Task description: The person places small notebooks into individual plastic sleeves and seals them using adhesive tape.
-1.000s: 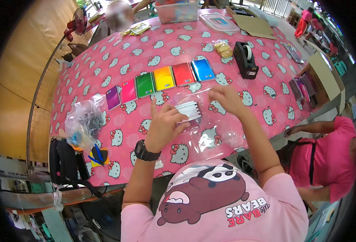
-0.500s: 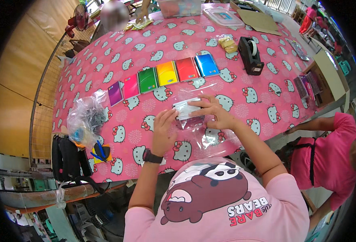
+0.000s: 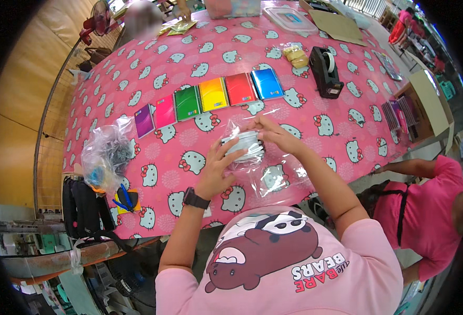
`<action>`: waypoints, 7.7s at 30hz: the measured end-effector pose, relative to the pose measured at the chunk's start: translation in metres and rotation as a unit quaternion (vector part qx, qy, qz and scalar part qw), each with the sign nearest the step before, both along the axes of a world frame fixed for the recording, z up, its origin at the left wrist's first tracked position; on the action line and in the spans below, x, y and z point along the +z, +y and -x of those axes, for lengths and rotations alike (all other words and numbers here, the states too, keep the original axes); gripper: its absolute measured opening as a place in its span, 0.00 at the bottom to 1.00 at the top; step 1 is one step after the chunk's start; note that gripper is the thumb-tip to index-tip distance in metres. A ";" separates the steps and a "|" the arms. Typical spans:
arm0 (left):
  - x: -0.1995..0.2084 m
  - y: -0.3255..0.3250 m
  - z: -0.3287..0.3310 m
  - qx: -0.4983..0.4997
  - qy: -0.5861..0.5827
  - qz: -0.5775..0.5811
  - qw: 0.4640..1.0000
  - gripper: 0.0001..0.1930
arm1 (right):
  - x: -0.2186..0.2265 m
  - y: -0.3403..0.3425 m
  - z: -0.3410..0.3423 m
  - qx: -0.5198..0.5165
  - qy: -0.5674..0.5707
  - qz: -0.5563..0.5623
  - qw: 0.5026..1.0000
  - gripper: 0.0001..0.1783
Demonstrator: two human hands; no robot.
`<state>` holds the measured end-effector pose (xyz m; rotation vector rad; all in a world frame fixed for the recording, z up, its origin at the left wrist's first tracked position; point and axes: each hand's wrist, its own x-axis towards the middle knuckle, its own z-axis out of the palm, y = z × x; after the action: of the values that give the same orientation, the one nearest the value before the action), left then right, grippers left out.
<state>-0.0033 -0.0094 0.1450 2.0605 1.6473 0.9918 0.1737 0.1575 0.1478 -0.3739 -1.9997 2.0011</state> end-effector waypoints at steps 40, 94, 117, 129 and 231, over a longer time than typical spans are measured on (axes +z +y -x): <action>0.001 -0.002 0.004 -0.021 -0.043 -0.003 0.999 0.34 | 0.055 0.013 0.035 -0.037 -0.180 -0.132 0.974 0.14; -0.010 0.016 -0.041 0.326 -0.171 -0.111 0.923 0.26 | 0.006 -0.017 0.030 -0.155 -0.079 -0.224 0.959 0.14; -0.005 0.003 -0.100 0.323 0.137 -0.037 0.936 0.38 | -0.053 0.269 -0.166 -0.551 -0.304 -0.238 0.740 0.24; -0.008 -0.001 -0.098 0.338 0.148 -0.028 0.929 0.38 | -0.092 0.196 -0.114 -0.305 -0.086 0.375 0.871 0.06; -0.016 -0.065 -0.047 0.131 -0.008 -0.085 0.988 0.34 | 0.020 -0.058 -0.044 0.018 -0.022 -0.432 0.901 0.34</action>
<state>0.0436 -0.0748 0.1290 1.9651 1.9209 1.2721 0.2179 0.0993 0.1678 -0.1654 -2.6621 0.9310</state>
